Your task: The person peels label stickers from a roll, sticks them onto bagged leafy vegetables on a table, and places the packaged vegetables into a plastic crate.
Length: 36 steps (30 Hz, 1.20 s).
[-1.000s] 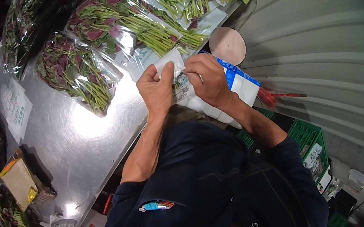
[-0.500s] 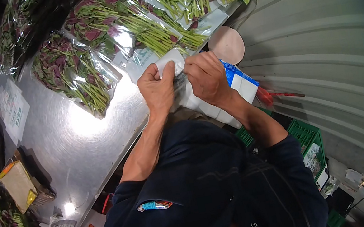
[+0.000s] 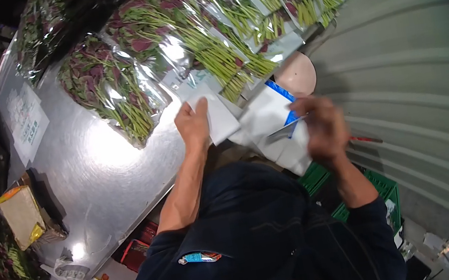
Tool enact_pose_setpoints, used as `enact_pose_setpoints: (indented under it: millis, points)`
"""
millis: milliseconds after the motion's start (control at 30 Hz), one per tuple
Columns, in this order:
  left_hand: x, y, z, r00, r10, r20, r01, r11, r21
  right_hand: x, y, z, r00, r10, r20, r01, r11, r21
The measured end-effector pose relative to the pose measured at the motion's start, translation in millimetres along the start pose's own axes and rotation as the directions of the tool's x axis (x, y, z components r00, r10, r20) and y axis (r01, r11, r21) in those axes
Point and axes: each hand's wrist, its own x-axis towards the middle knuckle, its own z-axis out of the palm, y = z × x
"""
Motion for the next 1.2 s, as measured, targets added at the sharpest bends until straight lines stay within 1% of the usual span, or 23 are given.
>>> enact_pose_setpoints:
  millis: [33,67,100,133,167,200,233,300,367,400,500,600,633,700,733,767,833,867,933,967,1067,1100,1200]
  points:
    - [1,-16,-7,1.000,0.016,0.021,-0.016,1.000,0.022,15,-8,-6,0.986,0.090,-0.141,-0.080,0.994,0.081]
    - [-2,-29,-13,0.999,0.027,0.047,-0.029,0.998,0.048,32,-8,-10,0.989,0.106,-0.102,-0.103,0.994,0.037]
    - [-10,-34,-18,0.992,0.051,0.114,-0.075,0.973,0.218,52,1,-9,0.991,0.119,-0.068,-0.120,0.993,-0.011]
    - [-21,-38,-23,0.981,0.059,0.185,-0.127,0.917,0.378,70,13,-5,0.983,0.170,0.065,-0.167,0.985,-0.049]
    - [-34,-37,-23,0.967,0.046,0.251,-0.128,0.938,0.322,90,28,1,0.954,0.223,0.199,-0.208,0.974,-0.096]
    - [-47,-35,-23,0.949,0.036,0.313,-0.124,0.956,0.265,107,45,12,0.937,0.187,0.294,-0.155,0.980,-0.127]
    - [-59,-28,-22,0.947,0.022,0.320,-0.115,0.955,0.273,122,65,27,0.910,0.151,0.386,-0.098,0.983,-0.153]
    - [-71,-32,-29,0.946,0.014,0.323,-0.108,0.956,0.273,149,99,58,0.858,0.151,0.490,-0.115,0.988,-0.103]
    - [-70,-55,-43,0.922,0.047,0.384,-0.200,0.907,0.370,171,131,90,0.840,0.101,0.532,-0.075,0.995,-0.070]
    - [-71,-57,-49,0.924,0.047,0.380,-0.197,0.910,0.366,179,143,106,0.837,0.100,0.538,-0.074,0.995,-0.070]
    - [-71,-63,-65,0.925,-0.097,0.368,-0.030,0.946,0.324,190,174,148,0.834,0.118,0.539,-0.089,0.993,-0.080]
    - [-72,-67,-73,0.926,-0.130,0.355,0.010,0.947,0.321,185,197,171,0.790,0.191,0.583,-0.024,0.959,-0.281]
    - [-71,-67,-73,0.926,-0.145,0.350,0.026,0.946,0.323,182,199,174,0.786,0.197,0.586,-0.027,0.958,-0.286]
    - [-71,-67,-74,0.922,-0.156,0.353,0.041,0.949,0.313,169,191,181,0.947,0.013,0.321,0.117,0.917,-0.382]
    - [-71,-66,-73,0.920,-0.159,0.359,0.046,0.952,0.304,163,184,183,0.978,-0.103,0.183,0.175,0.880,-0.442]
    - [-69,-64,-71,0.918,-0.157,0.365,0.047,0.955,0.294,154,179,184,0.977,-0.105,0.186,0.178,0.879,-0.442]
    - [-64,-55,-67,0.914,-0.146,0.378,0.022,0.949,0.314,127,171,189,0.956,-0.074,0.284,0.230,0.790,-0.568]
    - [-65,-50,-65,0.908,-0.144,0.394,0.000,0.940,0.342,108,162,194,0.958,-0.068,0.279,0.222,0.793,-0.568]
    - [-63,-46,-64,0.903,-0.141,0.406,-0.026,0.926,0.377,82,143,210,0.911,0.087,0.403,0.196,0.770,-0.608]
    - [-62,-47,-64,0.899,-0.133,0.418,-0.042,0.922,0.385,81,138,218,0.914,0.086,0.398,0.190,0.774,-0.604]
    - [-63,-50,-67,0.886,-0.128,0.446,-0.074,0.910,0.408,84,119,233,0.917,0.267,0.296,-0.013,0.763,-0.647]
    - [-62,-51,-68,0.880,-0.145,0.452,-0.061,0.910,0.409,83,119,239,0.921,0.268,0.283,-0.022,0.761,-0.648]
    - [-63,-55,-70,0.862,-0.177,0.476,-0.038,0.912,0.408,79,123,247,0.884,0.262,0.386,0.143,0.636,-0.758]
